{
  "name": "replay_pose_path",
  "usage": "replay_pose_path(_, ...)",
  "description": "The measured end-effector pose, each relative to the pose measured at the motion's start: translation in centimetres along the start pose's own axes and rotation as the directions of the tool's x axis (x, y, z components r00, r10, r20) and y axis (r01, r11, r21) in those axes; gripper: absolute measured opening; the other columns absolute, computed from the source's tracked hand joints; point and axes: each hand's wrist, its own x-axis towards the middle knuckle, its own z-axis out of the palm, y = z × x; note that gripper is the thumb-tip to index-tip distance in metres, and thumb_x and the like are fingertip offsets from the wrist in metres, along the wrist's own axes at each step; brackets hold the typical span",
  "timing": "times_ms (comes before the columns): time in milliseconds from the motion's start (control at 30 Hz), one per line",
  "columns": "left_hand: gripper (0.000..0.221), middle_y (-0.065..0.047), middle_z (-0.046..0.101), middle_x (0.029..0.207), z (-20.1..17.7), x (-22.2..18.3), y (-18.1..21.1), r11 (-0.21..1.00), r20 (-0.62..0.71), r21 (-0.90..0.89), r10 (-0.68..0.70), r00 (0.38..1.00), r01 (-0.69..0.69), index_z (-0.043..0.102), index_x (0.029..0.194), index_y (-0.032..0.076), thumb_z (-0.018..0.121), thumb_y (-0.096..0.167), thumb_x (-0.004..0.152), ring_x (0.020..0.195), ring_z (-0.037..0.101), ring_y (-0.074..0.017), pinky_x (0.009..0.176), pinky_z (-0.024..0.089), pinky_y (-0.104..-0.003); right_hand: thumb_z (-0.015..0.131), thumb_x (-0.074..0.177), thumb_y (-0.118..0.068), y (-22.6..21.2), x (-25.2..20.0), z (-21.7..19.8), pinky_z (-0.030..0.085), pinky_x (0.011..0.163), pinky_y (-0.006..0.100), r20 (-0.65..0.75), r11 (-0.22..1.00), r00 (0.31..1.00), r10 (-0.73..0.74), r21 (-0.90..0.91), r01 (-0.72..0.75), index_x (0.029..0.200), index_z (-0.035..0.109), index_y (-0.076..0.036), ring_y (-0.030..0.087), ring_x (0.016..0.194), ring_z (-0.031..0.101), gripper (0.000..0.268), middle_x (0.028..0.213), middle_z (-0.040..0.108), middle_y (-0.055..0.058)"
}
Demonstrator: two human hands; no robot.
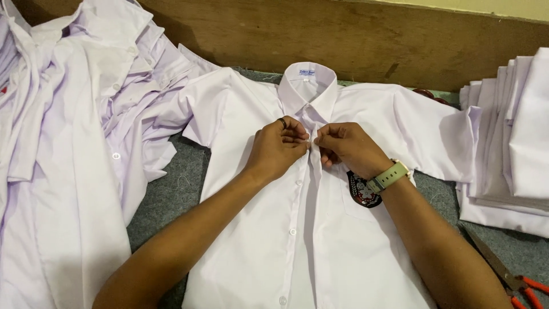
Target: Trimming loose threads and inspecting a newly manufactured white shirt using scissors.
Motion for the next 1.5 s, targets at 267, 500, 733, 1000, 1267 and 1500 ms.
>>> replay_pose_path(267,0.016,-0.012,0.073,0.093,-0.1,-0.4,-0.7,0.996,-0.017,-0.067,0.061,0.998,-0.062,0.067,0.099,0.003,0.075,0.0,0.085,0.09,0.073,-0.0162,0.081,0.064,-0.029,0.068,0.101,-0.017,-0.7,-0.7,0.6,0.06,0.055,0.03,-0.025,0.998,1.0,-0.001,-0.057,0.0,0.096,0.069,0.007,0.021,0.062,0.066,0.025,0.077,0.064,0.017)
replay_pose_path(500,0.016,-0.014,0.074,0.094,0.0,0.0,-0.8,0.996,0.006,-0.015,0.088,0.996,-0.088,0.066,0.098,0.003,0.074,-0.002,0.086,0.09,0.076,-0.0196,0.08,0.065,-0.03,0.065,0.101,-0.013,-1.1,-0.8,0.8,0.059,0.055,0.03,-0.016,0.998,1.0,0.007,-0.056,-0.008,0.096,0.069,0.006,0.021,0.063,0.066,0.02,0.079,0.064,0.016)
replay_pose_path(733,0.016,-0.013,0.075,0.093,-0.1,0.0,-0.7,0.997,0.004,0.003,0.081,0.997,-0.081,0.066,0.097,0.004,0.075,-0.001,0.085,0.089,0.075,-0.0185,0.078,0.065,-0.029,0.063,0.101,-0.01,-1.8,-1.3,1.0,0.061,0.058,0.032,-0.01,0.998,1.0,0.001,-0.065,-0.001,0.098,0.07,0.008,0.022,0.066,0.067,0.019,0.081,0.064,0.017)
replay_pose_path(1000,0.013,-0.01,0.077,0.093,-0.5,-0.1,-0.2,0.999,0.028,0.046,-0.004,1.0,0.002,0.069,0.095,0.009,0.076,0.005,0.086,0.086,0.075,-0.0147,0.077,0.065,-0.029,0.069,0.094,-0.003,-2.5,-2.0,1.4,0.067,0.063,0.037,0.013,0.995,0.999,-0.035,-0.093,0.036,0.102,0.068,0.009,0.027,0.07,0.071,0.014,0.086,0.062,0.016)
replay_pose_path(1267,0.013,-0.01,0.077,0.087,-0.8,0.3,0.6,0.997,0.03,0.009,-0.079,0.996,0.079,0.073,0.096,0.007,0.075,0.017,0.087,0.079,0.074,-0.0131,0.074,0.061,-0.029,0.071,0.096,-0.01,-1.3,-1.8,2.2,0.068,0.058,0.035,-0.071,0.977,0.991,-0.11,-0.189,0.095,0.101,0.069,0.008,0.025,0.064,0.072,0.019,0.087,0.062,0.019)
replay_pose_path(1500,0.019,-0.011,0.076,0.087,-0.9,1.2,-0.3,0.994,0.044,-0.032,-0.098,0.994,0.1,0.076,0.098,0.006,0.079,0.017,0.084,0.078,0.075,-0.0153,0.072,0.061,-0.028,0.073,0.095,-0.012,-0.4,-1.7,2.3,0.067,0.051,0.032,-0.127,0.974,0.979,-0.159,-0.183,0.134,0.098,0.069,0.008,0.023,0.056,0.071,0.02,0.083,0.061,0.018)
